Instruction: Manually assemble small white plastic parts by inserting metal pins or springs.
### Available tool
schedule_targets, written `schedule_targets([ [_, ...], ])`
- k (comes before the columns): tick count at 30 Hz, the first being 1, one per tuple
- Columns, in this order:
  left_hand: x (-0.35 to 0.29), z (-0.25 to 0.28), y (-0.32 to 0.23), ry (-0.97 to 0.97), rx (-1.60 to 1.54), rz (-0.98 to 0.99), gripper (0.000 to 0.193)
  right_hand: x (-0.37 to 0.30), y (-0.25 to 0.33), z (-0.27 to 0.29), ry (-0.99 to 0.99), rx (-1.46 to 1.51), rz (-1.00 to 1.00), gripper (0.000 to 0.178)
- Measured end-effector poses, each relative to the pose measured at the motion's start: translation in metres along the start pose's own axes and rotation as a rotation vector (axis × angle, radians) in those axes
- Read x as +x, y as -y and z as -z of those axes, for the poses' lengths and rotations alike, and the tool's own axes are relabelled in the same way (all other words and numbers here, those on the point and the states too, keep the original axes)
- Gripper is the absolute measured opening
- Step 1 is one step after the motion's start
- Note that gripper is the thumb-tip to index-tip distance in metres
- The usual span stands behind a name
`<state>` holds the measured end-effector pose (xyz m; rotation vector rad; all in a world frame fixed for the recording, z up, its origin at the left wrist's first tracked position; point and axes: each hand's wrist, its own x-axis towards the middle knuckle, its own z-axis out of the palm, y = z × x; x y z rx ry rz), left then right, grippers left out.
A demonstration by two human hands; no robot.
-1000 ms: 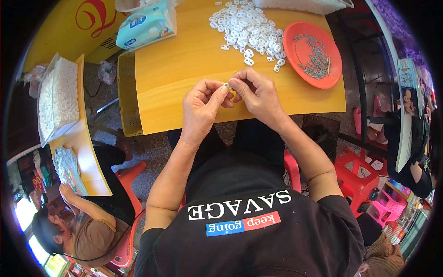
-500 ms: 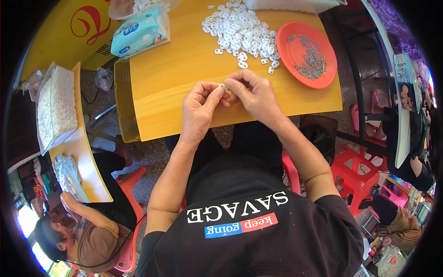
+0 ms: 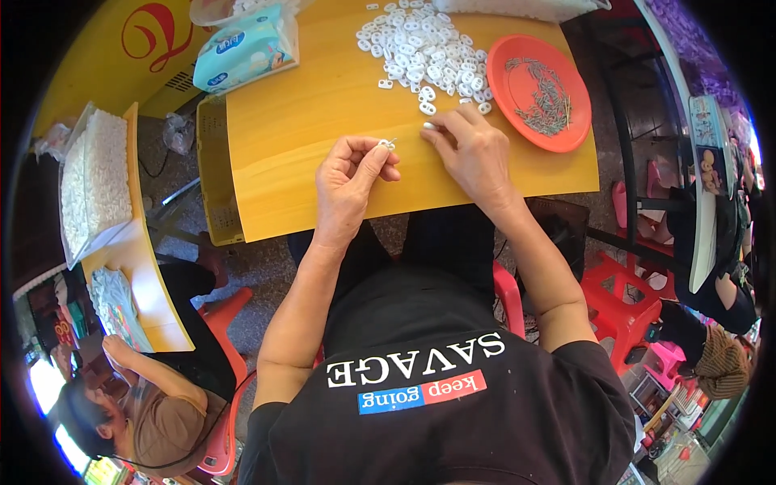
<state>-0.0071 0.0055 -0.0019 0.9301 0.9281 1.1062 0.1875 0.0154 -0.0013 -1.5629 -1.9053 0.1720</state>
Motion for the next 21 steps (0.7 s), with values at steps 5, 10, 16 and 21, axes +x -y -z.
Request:
schedule_targets([
  [5, 0.000, 0.000, 0.001, -0.008, -0.019, -0.013, 0.010, -0.001, 0.004, -0.001, 0.028, 0.120, 0.016, 0.014],
  [10, -0.001, -0.001, 0.000, -0.016, -0.068, -0.019, 0.011, -0.005, 0.016, 0.003, 0.148, 0.580, -0.189, 0.014],
  [16, -0.005, -0.002, 0.002, 0.023, -0.148, -0.081, 0.010, -0.007, 0.025, -0.009, 0.059, 0.737, -0.200, 0.019],
  [21, -0.006, -0.004, 0.001, -0.017, -0.148, -0.078, 0.010, -0.006, 0.029, -0.012, -0.005, 0.565, 0.008, 0.021],
])
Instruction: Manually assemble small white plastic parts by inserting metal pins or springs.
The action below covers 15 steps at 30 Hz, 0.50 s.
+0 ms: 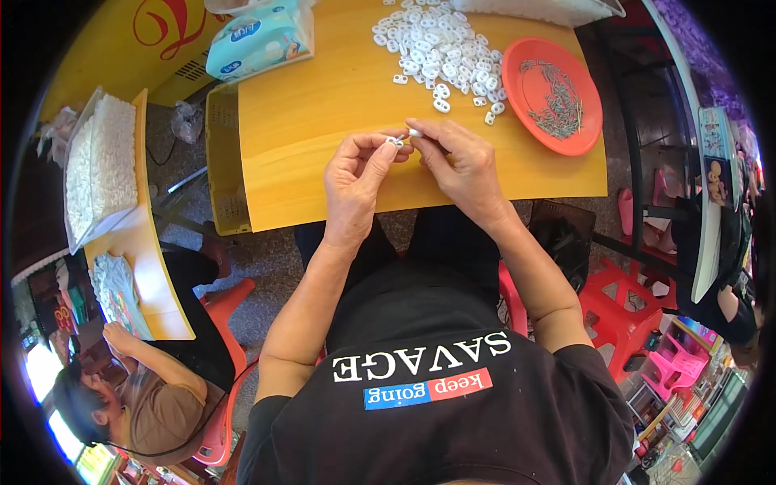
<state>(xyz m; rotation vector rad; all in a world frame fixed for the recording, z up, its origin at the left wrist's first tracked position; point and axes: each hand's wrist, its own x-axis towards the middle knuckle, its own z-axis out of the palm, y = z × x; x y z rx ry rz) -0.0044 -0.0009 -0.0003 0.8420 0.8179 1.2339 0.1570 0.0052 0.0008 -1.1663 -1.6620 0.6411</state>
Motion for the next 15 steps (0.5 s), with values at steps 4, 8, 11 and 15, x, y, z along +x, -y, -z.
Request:
schedule_targets([
  [4, -0.0011, -0.0001, -0.0006, -0.007, 0.013, -0.014, 0.010, -0.0013, 0.0064, 0.0006, 0.065, 0.076, -0.122, 0.023],
  [8, -0.0022, -0.0036, -0.0002, 0.009, 0.013, -0.001, 0.010, -0.0029, 0.0027, 0.0010, 0.095, 0.299, -0.324, 0.025],
  [11, -0.0023, -0.0039, -0.0007, 0.006, -0.030, 0.022, 0.010, -0.0016, 0.0035, 0.0044, 0.119, 0.276, -0.293, 0.026],
  [15, -0.0010, -0.0014, 0.0006, -0.014, -0.053, 0.026, 0.011, -0.0027, -0.0003, 0.0070, 0.155, 0.263, -0.249, 0.026],
])
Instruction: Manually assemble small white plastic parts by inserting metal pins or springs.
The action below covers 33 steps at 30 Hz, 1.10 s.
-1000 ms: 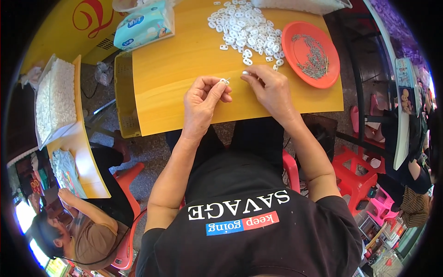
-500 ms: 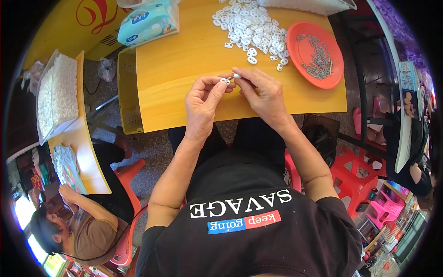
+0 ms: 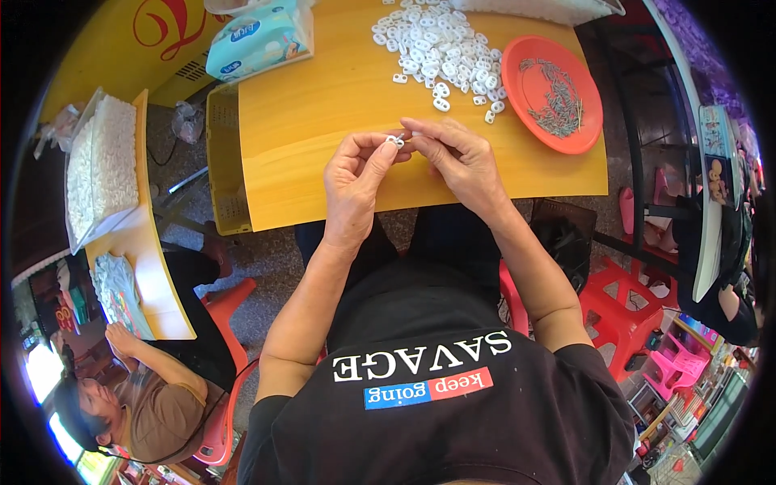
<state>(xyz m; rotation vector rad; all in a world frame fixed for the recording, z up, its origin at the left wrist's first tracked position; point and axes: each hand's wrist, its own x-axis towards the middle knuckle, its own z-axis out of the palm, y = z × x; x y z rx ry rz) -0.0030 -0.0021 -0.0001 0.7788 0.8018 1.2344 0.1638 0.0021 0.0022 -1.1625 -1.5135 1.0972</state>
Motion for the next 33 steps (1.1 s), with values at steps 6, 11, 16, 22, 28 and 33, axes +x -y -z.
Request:
schedule_targets([
  [6, -0.001, -0.002, -0.002, 0.002, 0.023, 0.025, 0.012, 0.000, 0.005, 0.002, -0.021, 0.172, -0.075, 0.023],
  [11, -0.001, -0.004, -0.009, 0.020, 0.034, 0.056, 0.013, 0.000, 0.003, 0.004, -0.074, 0.492, -0.174, 0.025],
  [16, -0.001, -0.007, -0.012, 0.020, 0.093, 0.091, 0.013, 0.001, 0.003, 0.007, -0.042, 0.547, -0.191, 0.025],
  [22, 0.000, -0.011, -0.013, 0.026, 0.127, 0.101, 0.012, 0.000, 0.000, 0.008, -0.025, 0.558, -0.171, 0.026],
  [28, 0.002, -0.010, -0.011, -0.001, 0.162, 0.102, 0.011, -0.001, 0.008, 0.005, -0.044, 0.458, -0.132, 0.023],
  [33, 0.001, -0.009, -0.013, -0.010, 0.176, 0.132, 0.013, -0.001, 0.009, 0.003, -0.030, 0.296, -0.074, 0.021],
])
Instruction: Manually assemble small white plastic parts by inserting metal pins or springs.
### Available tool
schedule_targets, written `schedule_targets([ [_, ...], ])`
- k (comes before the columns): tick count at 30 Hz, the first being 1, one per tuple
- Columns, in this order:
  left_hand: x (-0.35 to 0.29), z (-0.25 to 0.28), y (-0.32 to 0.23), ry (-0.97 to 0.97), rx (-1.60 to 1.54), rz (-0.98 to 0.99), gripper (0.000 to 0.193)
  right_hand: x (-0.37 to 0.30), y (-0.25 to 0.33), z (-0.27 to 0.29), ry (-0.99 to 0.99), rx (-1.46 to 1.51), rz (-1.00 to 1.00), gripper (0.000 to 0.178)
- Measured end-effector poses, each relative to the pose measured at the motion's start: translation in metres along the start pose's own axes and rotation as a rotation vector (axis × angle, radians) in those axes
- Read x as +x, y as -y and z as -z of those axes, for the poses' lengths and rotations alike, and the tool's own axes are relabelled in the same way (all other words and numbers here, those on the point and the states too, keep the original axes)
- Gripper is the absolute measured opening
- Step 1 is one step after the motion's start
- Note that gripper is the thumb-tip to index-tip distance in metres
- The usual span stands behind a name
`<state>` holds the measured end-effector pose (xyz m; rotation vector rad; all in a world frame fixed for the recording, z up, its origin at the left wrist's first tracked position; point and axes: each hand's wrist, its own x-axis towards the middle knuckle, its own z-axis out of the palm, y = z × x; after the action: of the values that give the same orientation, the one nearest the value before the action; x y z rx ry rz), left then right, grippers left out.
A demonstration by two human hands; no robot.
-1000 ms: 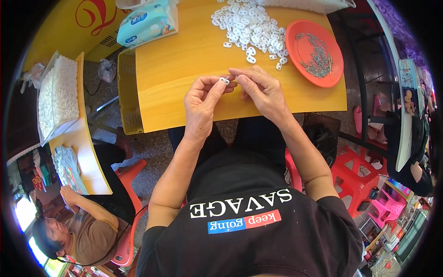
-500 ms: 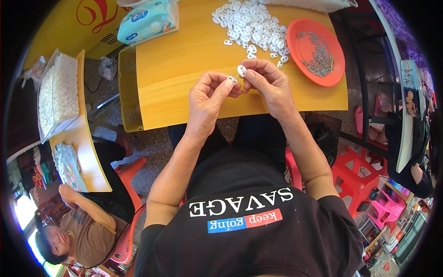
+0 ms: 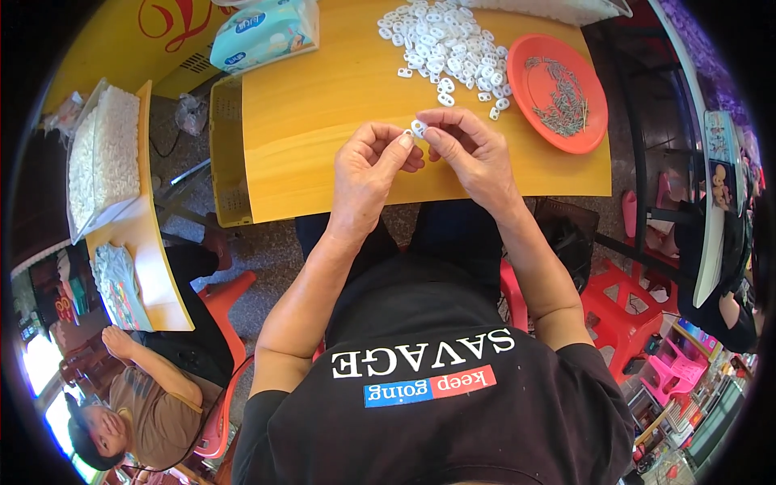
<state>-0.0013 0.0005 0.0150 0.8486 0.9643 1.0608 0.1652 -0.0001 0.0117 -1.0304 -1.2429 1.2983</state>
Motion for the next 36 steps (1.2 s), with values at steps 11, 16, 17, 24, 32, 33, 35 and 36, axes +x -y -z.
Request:
schedule_targets([
  [11, -0.002, -0.001, 0.000, -0.020, -0.062, 0.007, 0.013, 0.000, -0.001, -0.006, -0.055, -0.105, 0.103, 0.019],
  [16, -0.001, 0.001, 0.004, -0.036, -0.108, 0.003, 0.013, 0.001, -0.008, -0.011, -0.025, -0.132, 0.152, 0.018],
  [17, -0.001, 0.002, 0.004, -0.036, -0.107, 0.003, 0.013, 0.001, -0.009, -0.012, -0.022, -0.147, 0.164, 0.018],
  [24, -0.004, 0.012, -0.004, 0.034, 0.051, -0.045, 0.016, 0.002, -0.002, -0.009, 0.027, 0.201, -0.131, 0.028],
  [32, -0.006, 0.013, 0.008, 0.236, 0.065, -0.257, 0.035, -0.003, 0.007, -0.015, 0.132, 0.583, -0.300, 0.057],
  [33, -0.006, 0.016, 0.010, 0.241, 0.066, -0.259, 0.035, -0.004, 0.006, -0.017, 0.152, 0.652, -0.340, 0.060],
  [35, -0.011, 0.019, 0.011, 0.277, -0.020, -0.190, 0.035, -0.005, 0.004, -0.019, 0.182, 0.677, -0.363, 0.065],
  [36, -0.013, 0.019, 0.011, 0.281, -0.018, -0.191, 0.035, -0.005, 0.004, -0.021, 0.181, 0.700, -0.366, 0.067],
])
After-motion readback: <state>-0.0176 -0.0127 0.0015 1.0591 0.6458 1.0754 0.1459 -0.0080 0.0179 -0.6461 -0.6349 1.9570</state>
